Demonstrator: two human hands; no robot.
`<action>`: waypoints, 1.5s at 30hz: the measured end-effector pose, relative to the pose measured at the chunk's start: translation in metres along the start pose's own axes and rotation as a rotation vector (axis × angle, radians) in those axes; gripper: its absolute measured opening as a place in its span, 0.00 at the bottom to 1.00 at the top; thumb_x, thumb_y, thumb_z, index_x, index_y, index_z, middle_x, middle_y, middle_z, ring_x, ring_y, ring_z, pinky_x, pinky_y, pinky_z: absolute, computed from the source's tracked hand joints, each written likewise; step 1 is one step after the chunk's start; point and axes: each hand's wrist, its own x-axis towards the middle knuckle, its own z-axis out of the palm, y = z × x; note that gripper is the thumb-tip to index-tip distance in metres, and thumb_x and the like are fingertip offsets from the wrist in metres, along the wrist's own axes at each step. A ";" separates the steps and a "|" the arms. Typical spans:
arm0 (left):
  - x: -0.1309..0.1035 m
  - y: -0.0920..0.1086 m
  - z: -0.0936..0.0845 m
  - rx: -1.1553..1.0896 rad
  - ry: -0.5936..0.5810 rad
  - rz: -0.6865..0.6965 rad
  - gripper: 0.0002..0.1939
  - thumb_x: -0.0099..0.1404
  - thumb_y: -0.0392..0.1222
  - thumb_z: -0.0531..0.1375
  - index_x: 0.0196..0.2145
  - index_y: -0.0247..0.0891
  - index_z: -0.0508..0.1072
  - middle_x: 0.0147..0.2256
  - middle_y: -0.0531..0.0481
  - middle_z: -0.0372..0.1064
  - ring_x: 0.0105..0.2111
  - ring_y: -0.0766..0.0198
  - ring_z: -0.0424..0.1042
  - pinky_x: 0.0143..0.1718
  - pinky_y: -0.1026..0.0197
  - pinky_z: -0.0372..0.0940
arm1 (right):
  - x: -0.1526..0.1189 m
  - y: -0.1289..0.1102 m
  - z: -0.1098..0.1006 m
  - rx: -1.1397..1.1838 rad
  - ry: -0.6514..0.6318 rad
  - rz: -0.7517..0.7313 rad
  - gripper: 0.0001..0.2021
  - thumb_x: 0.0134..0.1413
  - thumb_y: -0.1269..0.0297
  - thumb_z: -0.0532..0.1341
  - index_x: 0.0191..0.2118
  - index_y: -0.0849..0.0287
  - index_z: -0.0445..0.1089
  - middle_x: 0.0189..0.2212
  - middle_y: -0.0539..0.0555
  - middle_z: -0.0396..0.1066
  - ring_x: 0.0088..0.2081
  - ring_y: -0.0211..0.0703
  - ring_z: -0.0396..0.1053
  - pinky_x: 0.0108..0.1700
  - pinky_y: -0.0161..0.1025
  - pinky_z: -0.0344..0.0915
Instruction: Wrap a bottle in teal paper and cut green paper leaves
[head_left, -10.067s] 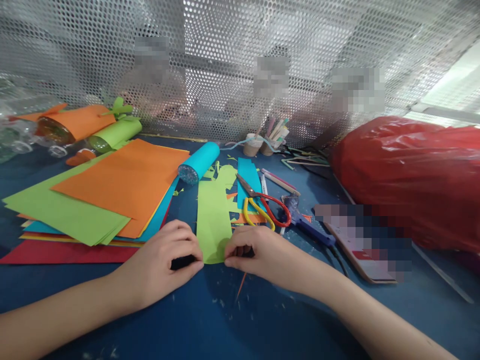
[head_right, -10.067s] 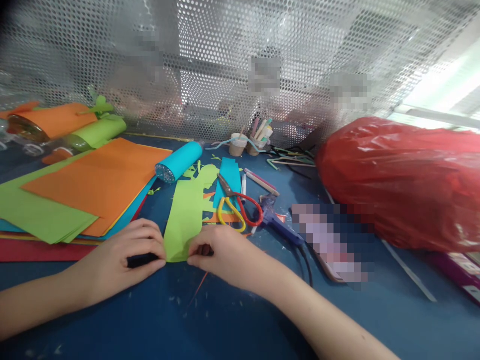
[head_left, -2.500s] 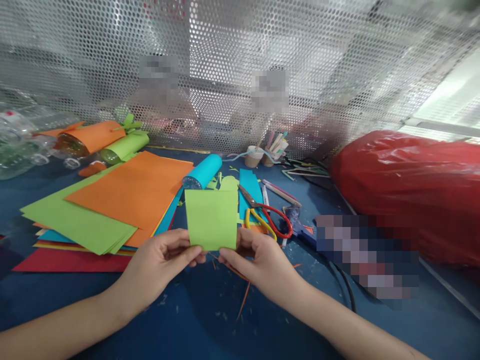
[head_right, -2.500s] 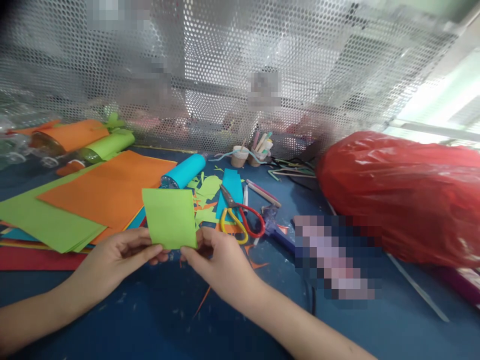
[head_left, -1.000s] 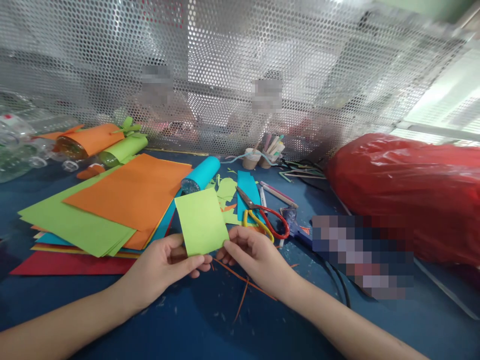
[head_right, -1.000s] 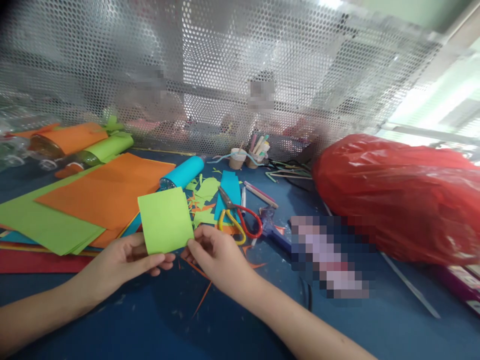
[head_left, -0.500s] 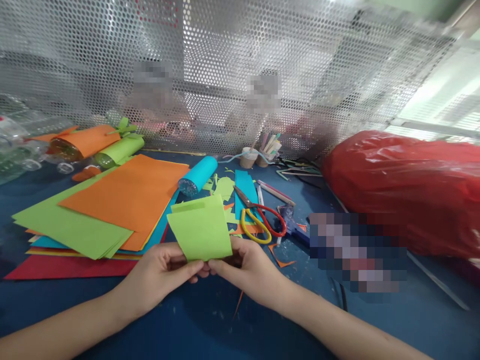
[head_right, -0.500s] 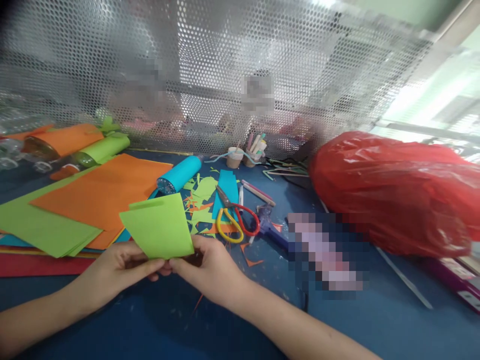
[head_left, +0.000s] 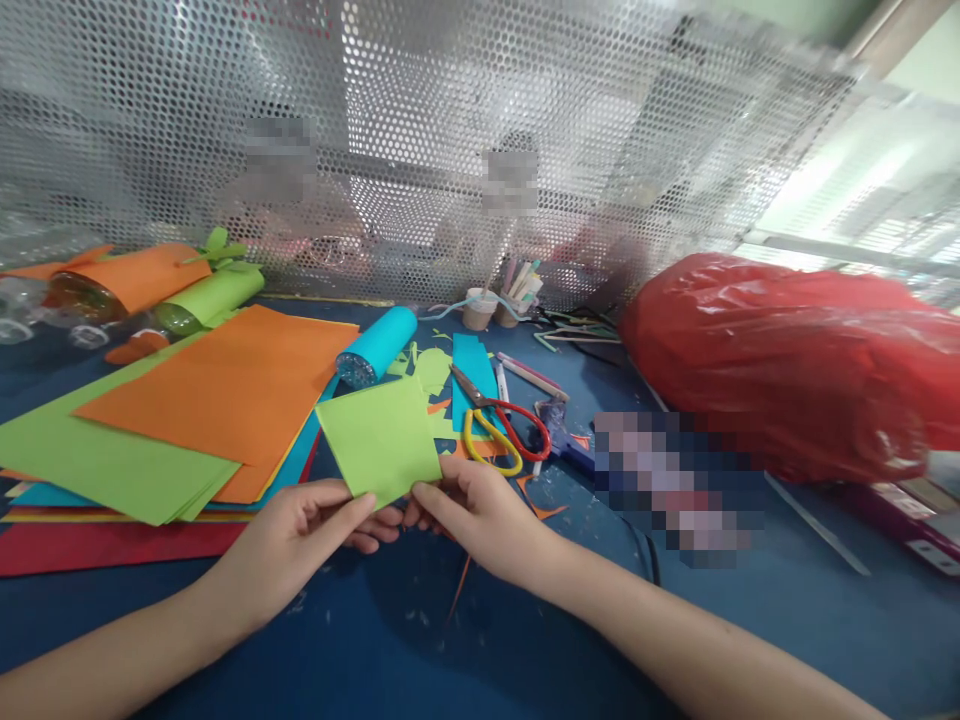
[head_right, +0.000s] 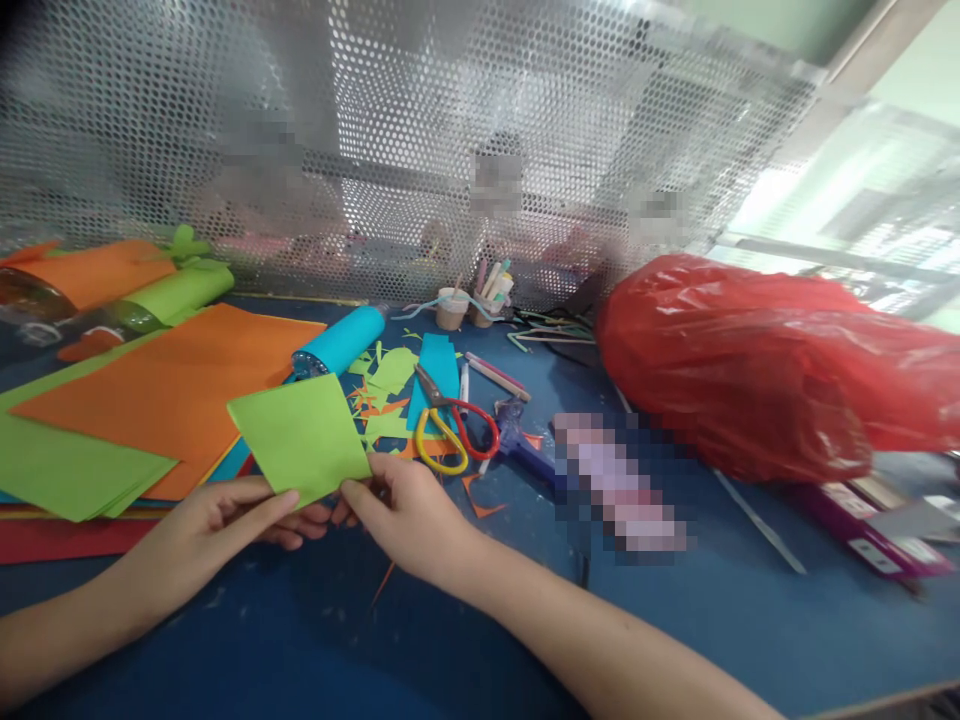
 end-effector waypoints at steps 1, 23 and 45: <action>0.001 -0.001 0.000 0.007 0.010 -0.009 0.12 0.62 0.48 0.61 0.36 0.40 0.81 0.36 0.46 0.80 0.37 0.56 0.79 0.37 0.64 0.73 | 0.000 0.000 -0.001 0.016 0.002 0.010 0.08 0.61 0.66 0.54 0.31 0.59 0.65 0.27 0.52 0.70 0.29 0.37 0.69 0.32 0.34 0.66; 0.001 0.000 -0.002 -0.070 0.060 -0.045 0.10 0.61 0.46 0.63 0.33 0.38 0.81 0.31 0.46 0.81 0.32 0.57 0.79 0.32 0.62 0.74 | -0.004 -0.007 -0.002 0.218 0.193 -0.153 0.09 0.58 0.63 0.60 0.43 0.53 0.61 0.17 0.40 0.59 0.19 0.32 0.61 0.24 0.31 0.61; -0.003 0.002 -0.003 -0.133 0.024 -0.010 0.12 0.59 0.51 0.64 0.35 0.42 0.82 0.36 0.47 0.80 0.36 0.53 0.77 0.39 0.59 0.72 | -0.005 -0.015 -0.017 0.078 0.085 -0.008 0.21 0.64 0.49 0.48 0.32 0.59 0.69 0.29 0.52 0.66 0.31 0.40 0.64 0.32 0.35 0.61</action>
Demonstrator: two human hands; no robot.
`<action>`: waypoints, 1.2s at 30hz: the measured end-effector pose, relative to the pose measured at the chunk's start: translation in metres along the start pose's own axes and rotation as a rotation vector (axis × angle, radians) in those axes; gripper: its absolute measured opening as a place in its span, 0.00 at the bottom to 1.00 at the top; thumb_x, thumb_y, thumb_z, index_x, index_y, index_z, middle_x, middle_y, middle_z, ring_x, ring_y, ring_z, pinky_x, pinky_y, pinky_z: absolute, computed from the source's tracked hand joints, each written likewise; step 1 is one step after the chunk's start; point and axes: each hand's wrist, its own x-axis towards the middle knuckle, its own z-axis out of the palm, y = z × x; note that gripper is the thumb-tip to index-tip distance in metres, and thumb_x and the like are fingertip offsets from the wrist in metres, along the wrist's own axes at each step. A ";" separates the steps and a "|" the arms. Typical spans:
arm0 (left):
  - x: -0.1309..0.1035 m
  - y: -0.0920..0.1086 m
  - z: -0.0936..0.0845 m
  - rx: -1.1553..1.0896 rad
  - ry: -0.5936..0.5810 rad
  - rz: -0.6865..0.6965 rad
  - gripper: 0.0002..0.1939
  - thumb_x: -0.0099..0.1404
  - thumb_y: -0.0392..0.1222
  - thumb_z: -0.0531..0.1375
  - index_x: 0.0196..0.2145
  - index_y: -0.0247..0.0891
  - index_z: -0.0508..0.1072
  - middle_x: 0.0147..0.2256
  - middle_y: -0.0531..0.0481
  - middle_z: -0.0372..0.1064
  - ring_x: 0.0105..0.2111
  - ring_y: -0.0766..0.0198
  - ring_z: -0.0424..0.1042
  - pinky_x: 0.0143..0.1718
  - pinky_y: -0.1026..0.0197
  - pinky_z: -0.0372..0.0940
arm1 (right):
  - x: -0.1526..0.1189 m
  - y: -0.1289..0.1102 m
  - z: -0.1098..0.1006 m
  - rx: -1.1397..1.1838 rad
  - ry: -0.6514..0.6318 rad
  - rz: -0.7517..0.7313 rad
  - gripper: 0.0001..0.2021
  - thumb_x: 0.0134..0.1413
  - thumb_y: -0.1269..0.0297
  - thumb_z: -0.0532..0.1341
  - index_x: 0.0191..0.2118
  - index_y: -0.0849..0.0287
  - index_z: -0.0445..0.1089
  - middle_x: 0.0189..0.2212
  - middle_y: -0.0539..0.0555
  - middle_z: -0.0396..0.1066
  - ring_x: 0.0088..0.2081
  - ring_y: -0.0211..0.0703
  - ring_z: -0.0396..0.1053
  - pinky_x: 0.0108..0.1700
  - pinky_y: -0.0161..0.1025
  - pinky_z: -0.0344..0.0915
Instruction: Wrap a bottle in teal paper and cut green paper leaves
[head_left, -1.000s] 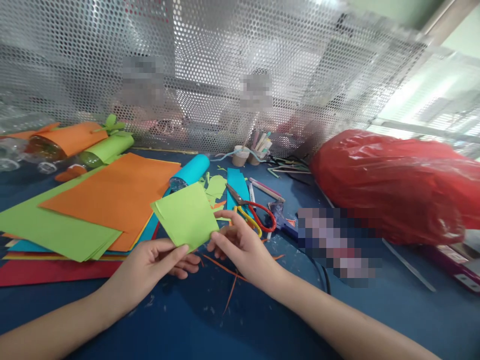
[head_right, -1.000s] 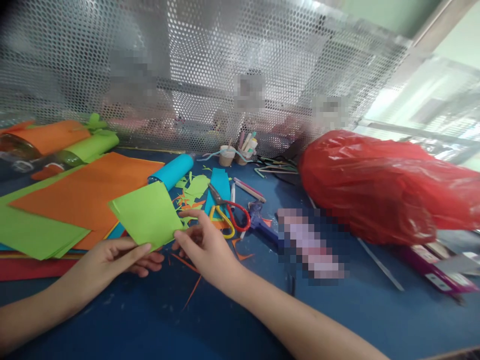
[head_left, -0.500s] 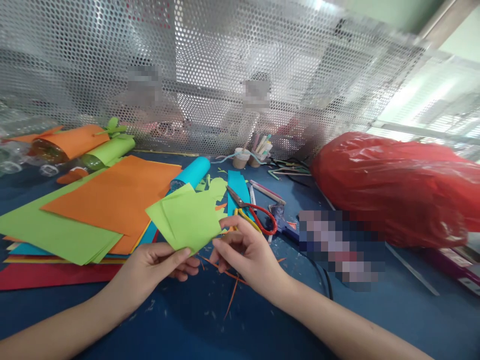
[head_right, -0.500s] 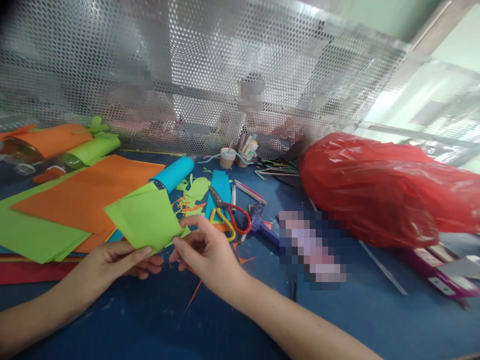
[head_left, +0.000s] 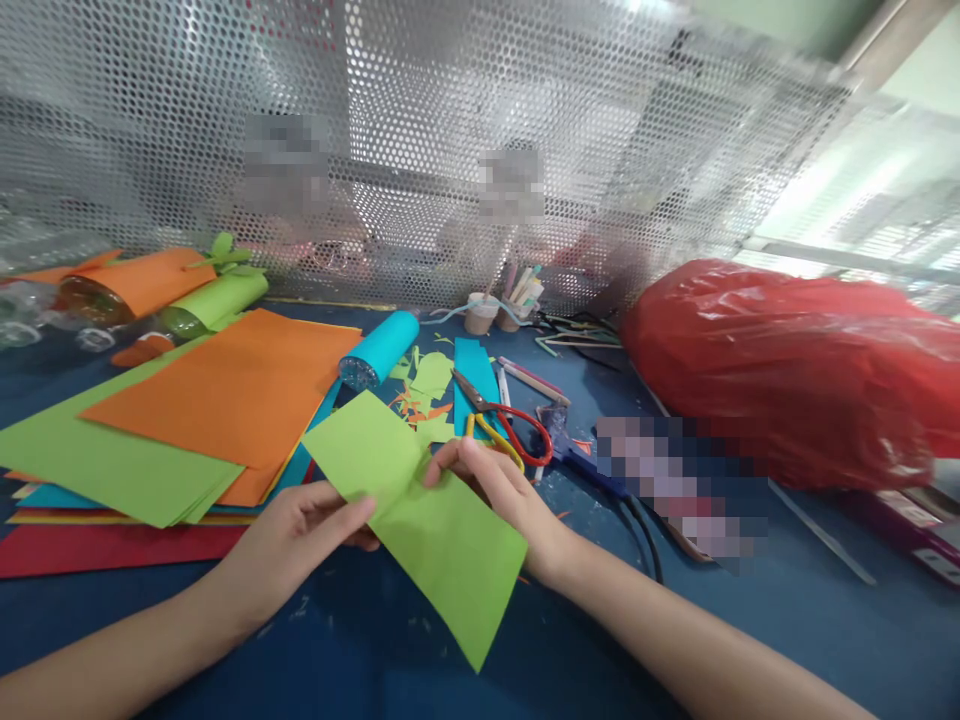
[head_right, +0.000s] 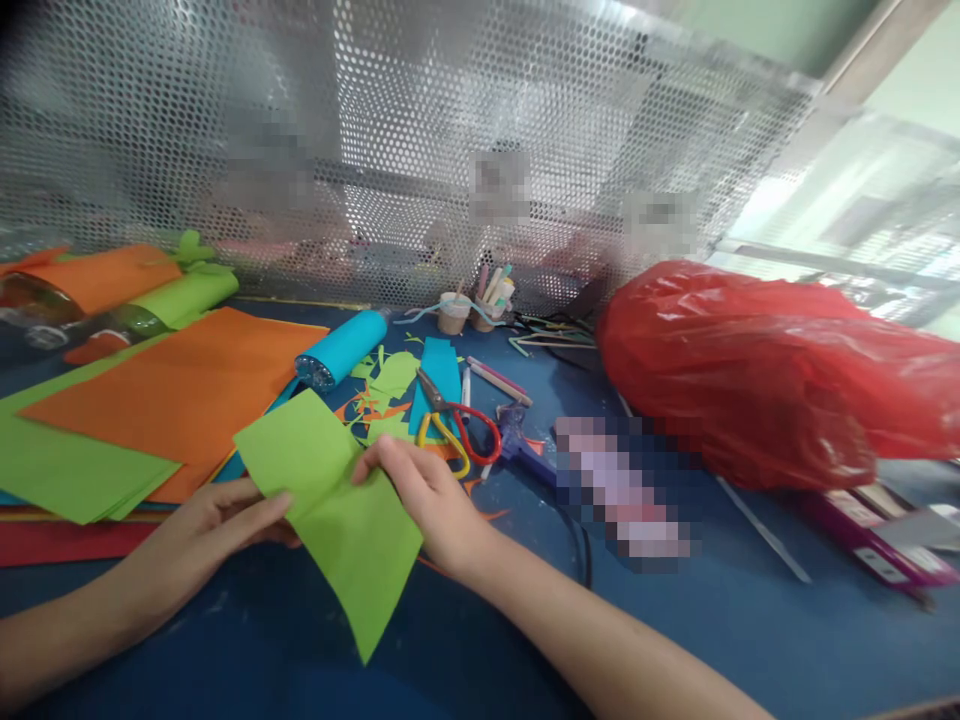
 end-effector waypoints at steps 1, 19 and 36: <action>0.000 0.000 0.000 -0.001 -0.003 -0.002 0.11 0.58 0.49 0.65 0.36 0.43 0.82 0.36 0.48 0.80 0.37 0.52 0.77 0.39 0.59 0.72 | 0.000 0.000 0.001 -0.027 -0.013 -0.015 0.18 0.63 0.52 0.51 0.32 0.58 0.69 0.29 0.51 0.65 0.31 0.39 0.63 0.31 0.34 0.60; 0.002 0.004 0.004 -0.460 0.234 -0.077 0.13 0.56 0.38 0.69 0.41 0.41 0.80 0.43 0.51 0.79 0.44 0.56 0.76 0.44 0.61 0.73 | 0.009 0.007 -0.008 -0.157 0.105 0.034 0.09 0.56 0.60 0.58 0.40 0.57 0.63 0.26 0.46 0.62 0.27 0.37 0.63 0.27 0.33 0.59; 0.008 -0.001 0.004 -0.503 0.282 -0.013 0.08 0.58 0.35 0.66 0.38 0.40 0.78 0.37 0.53 0.79 0.38 0.58 0.77 0.42 0.56 0.76 | 0.018 0.009 -0.040 -1.373 0.339 0.144 0.10 0.57 0.61 0.60 0.37 0.65 0.68 0.30 0.65 0.73 0.35 0.58 0.72 0.35 0.44 0.63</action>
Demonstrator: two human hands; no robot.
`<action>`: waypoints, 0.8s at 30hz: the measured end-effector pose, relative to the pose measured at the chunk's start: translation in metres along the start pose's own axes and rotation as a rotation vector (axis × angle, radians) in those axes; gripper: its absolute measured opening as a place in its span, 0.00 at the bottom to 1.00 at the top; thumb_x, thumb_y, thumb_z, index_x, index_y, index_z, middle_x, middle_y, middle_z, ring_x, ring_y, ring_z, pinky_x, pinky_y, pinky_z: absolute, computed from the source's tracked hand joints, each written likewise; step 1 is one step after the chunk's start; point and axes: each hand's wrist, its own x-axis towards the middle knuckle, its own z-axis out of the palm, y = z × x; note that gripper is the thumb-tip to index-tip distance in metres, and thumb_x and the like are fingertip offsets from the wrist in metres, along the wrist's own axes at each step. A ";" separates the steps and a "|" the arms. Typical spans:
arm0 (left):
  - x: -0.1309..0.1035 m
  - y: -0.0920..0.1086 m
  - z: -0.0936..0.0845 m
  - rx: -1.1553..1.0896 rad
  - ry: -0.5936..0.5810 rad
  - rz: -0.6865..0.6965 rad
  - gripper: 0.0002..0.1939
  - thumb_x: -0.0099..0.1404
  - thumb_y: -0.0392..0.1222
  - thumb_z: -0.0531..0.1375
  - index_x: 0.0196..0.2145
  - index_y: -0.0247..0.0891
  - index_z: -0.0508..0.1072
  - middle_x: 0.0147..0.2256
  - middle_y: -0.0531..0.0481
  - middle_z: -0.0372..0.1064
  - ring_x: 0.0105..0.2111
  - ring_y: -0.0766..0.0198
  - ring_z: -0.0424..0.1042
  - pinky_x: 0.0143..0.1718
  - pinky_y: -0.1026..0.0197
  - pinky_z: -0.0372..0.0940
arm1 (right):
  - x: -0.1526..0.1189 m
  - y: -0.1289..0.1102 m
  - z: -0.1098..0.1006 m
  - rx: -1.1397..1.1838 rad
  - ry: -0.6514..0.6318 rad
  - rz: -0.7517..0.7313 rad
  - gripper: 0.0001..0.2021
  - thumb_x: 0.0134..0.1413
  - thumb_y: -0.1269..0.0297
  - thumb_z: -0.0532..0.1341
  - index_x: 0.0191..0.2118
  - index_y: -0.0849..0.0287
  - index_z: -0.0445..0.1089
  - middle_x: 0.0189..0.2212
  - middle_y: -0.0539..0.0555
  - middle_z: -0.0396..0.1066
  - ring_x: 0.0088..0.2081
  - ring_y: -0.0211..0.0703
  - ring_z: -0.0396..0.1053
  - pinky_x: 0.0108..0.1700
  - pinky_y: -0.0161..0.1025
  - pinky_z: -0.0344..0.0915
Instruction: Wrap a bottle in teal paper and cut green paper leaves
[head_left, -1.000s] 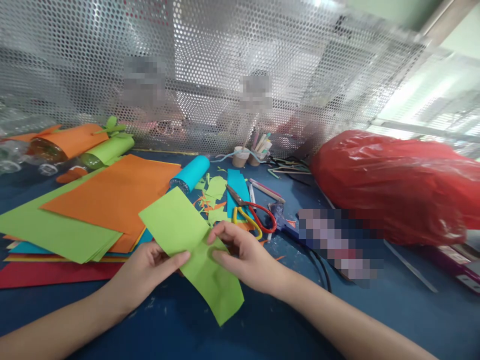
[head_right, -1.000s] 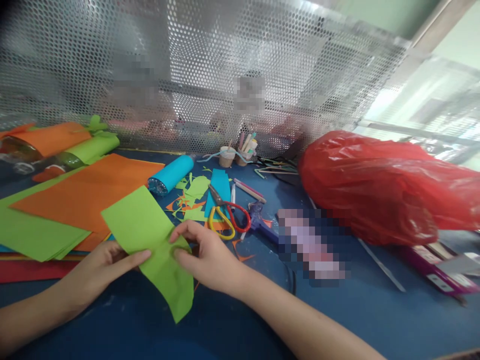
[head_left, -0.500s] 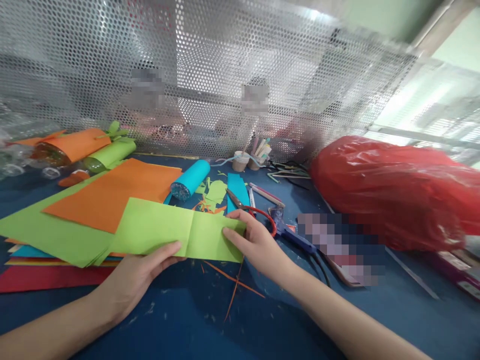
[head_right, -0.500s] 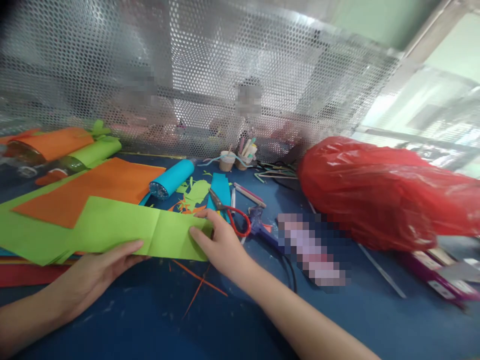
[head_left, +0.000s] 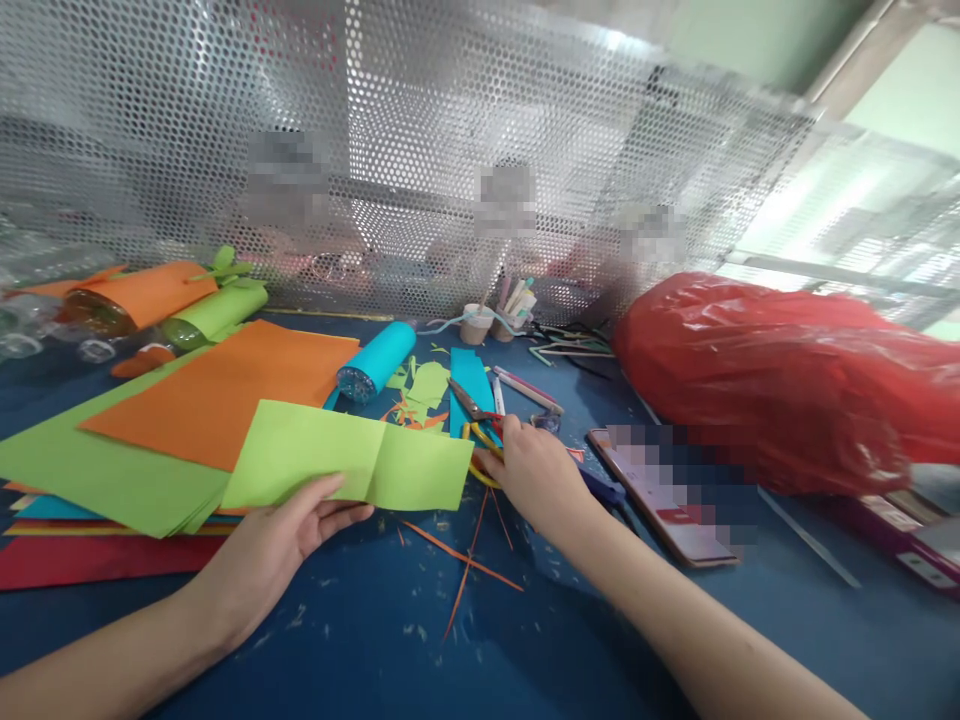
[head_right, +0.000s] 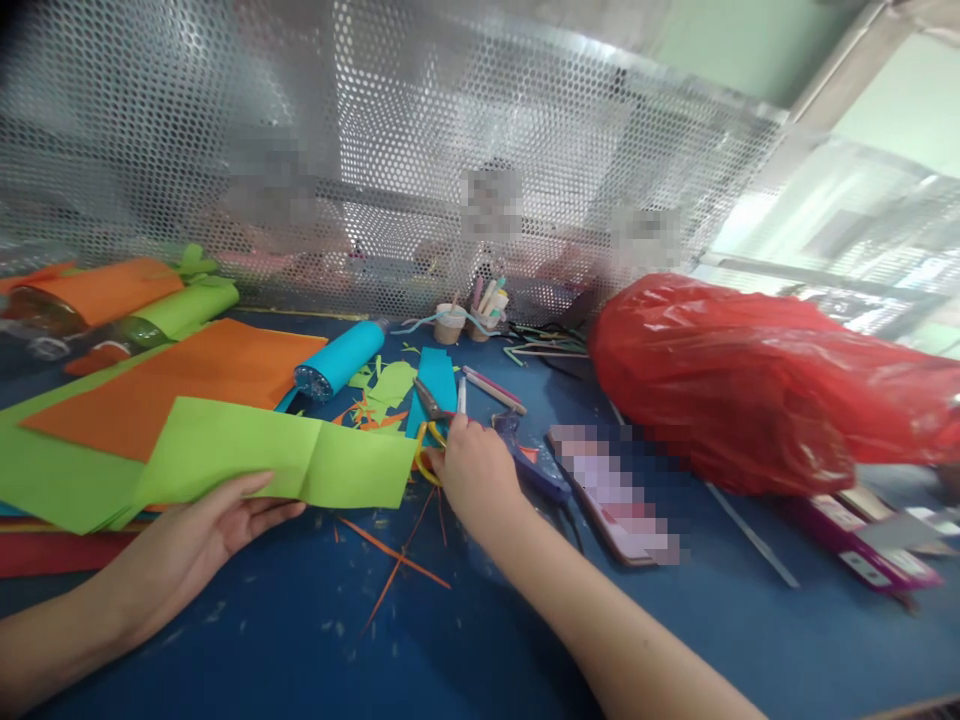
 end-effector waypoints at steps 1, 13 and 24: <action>0.000 0.001 0.001 -0.017 0.005 0.002 0.09 0.59 0.34 0.65 0.39 0.41 0.78 0.36 0.54 0.79 0.37 0.59 0.77 0.41 0.55 0.76 | 0.000 0.000 0.001 0.022 -0.002 0.016 0.09 0.57 0.62 0.60 0.36 0.64 0.68 0.30 0.64 0.73 0.35 0.57 0.72 0.35 0.43 0.63; 0.002 0.004 0.009 0.100 0.033 0.028 0.07 0.59 0.40 0.67 0.35 0.36 0.78 0.41 0.47 0.78 0.40 0.57 0.77 0.47 0.56 0.73 | 0.016 0.012 -0.012 0.946 -0.002 0.192 0.13 0.58 0.52 0.55 0.37 0.58 0.62 0.23 0.49 0.67 0.25 0.41 0.68 0.27 0.36 0.62; 0.063 0.037 0.070 -0.073 0.162 0.147 0.05 0.63 0.28 0.60 0.30 0.31 0.74 0.26 0.49 0.77 0.25 0.67 0.76 0.35 0.66 0.72 | -0.008 -0.023 -0.019 1.939 -0.257 0.033 0.33 0.43 0.28 0.54 0.32 0.58 0.65 0.18 0.42 0.52 0.18 0.31 0.49 0.27 0.36 0.64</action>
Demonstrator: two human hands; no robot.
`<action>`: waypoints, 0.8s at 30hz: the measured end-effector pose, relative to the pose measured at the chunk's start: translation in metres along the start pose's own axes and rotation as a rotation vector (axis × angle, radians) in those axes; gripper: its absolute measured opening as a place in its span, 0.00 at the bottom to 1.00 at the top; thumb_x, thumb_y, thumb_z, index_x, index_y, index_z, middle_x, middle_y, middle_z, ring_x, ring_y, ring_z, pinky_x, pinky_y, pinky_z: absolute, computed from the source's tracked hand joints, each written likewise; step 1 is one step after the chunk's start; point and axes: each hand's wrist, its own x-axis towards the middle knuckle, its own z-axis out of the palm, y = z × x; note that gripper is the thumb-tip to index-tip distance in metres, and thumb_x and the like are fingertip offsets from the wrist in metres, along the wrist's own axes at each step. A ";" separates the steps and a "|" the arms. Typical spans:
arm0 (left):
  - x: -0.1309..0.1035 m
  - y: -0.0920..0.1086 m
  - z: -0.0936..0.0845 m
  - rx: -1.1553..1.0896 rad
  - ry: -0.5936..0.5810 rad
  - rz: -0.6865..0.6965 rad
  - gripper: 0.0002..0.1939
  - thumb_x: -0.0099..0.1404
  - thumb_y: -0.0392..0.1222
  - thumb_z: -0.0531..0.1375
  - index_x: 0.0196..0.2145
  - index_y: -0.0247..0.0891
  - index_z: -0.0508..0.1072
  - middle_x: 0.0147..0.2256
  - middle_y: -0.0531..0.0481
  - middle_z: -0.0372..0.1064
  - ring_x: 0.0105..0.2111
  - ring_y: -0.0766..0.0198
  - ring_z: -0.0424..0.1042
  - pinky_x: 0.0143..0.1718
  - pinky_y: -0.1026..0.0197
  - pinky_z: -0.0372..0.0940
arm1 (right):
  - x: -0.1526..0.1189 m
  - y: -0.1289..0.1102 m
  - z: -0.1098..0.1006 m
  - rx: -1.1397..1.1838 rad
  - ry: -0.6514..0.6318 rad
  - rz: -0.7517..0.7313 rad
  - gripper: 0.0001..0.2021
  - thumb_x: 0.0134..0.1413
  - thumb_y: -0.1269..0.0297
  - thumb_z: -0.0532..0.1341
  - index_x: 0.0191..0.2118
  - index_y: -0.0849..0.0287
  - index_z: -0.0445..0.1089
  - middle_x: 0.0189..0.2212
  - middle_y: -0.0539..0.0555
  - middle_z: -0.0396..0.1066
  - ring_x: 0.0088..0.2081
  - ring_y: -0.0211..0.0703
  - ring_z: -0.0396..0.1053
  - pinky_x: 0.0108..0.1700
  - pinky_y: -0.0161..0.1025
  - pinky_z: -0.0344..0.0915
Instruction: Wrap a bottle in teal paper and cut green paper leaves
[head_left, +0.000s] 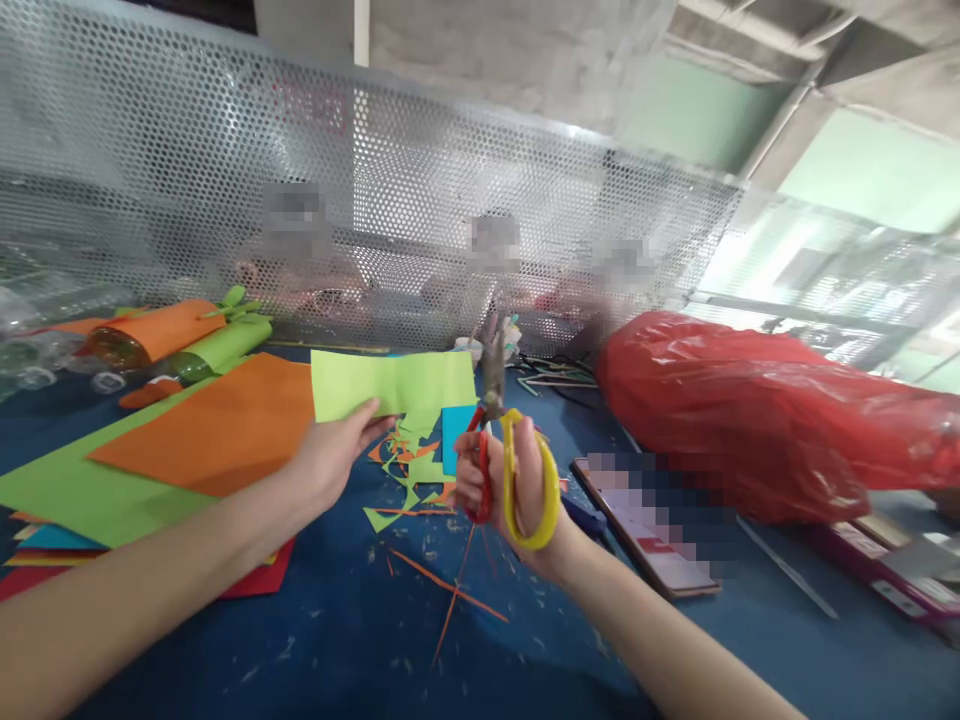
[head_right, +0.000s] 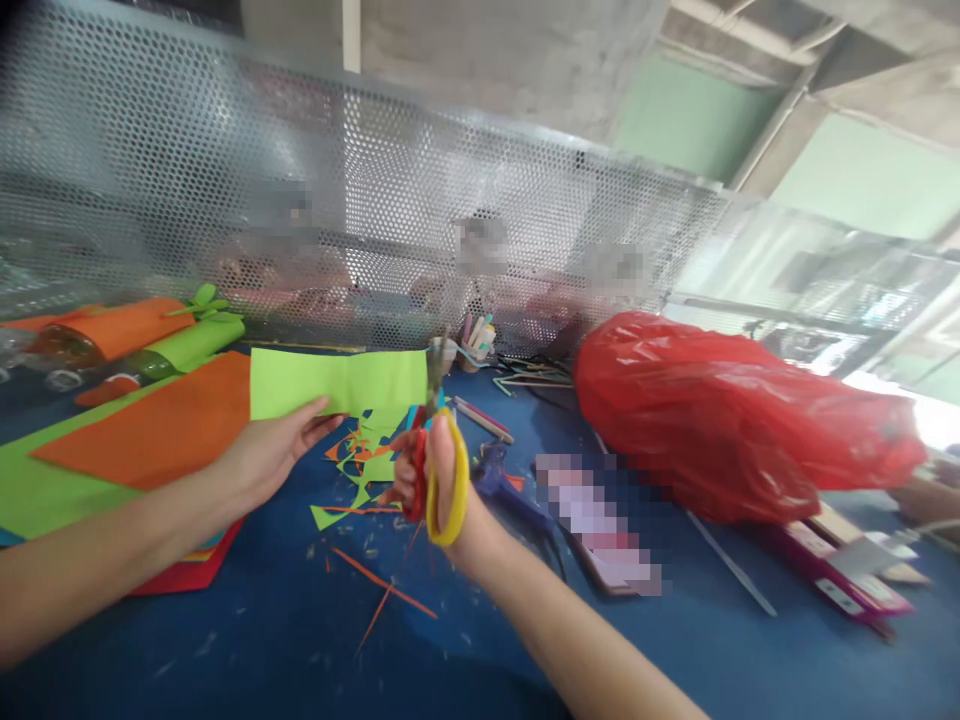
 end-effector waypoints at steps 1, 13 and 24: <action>0.004 0.000 0.005 -0.018 0.004 0.010 0.06 0.62 0.27 0.60 0.28 0.32 0.74 0.25 0.50 0.76 0.23 0.67 0.76 0.34 0.66 0.72 | -0.004 0.003 0.002 -0.032 -0.060 0.012 0.33 0.43 0.28 0.54 0.33 0.58 0.65 0.18 0.41 0.52 0.18 0.31 0.48 0.27 0.37 0.65; 0.013 0.015 0.013 -0.134 -0.021 0.203 0.10 0.58 0.24 0.62 0.27 0.37 0.75 0.32 0.53 0.77 0.31 0.67 0.75 0.36 0.64 0.71 | -0.030 0.008 0.008 -0.678 -0.212 0.152 0.35 0.49 0.26 0.40 0.35 0.57 0.62 0.26 0.50 0.58 0.28 0.40 0.57 0.38 0.45 0.64; -0.009 0.017 0.021 -0.158 -0.102 0.235 0.08 0.56 0.26 0.64 0.29 0.37 0.76 0.35 0.52 0.76 0.33 0.66 0.74 0.36 0.64 0.72 | -0.031 0.021 0.001 -0.680 -0.221 0.099 0.30 0.55 0.31 0.43 0.36 0.57 0.60 0.26 0.48 0.55 0.25 0.36 0.56 0.30 0.39 0.65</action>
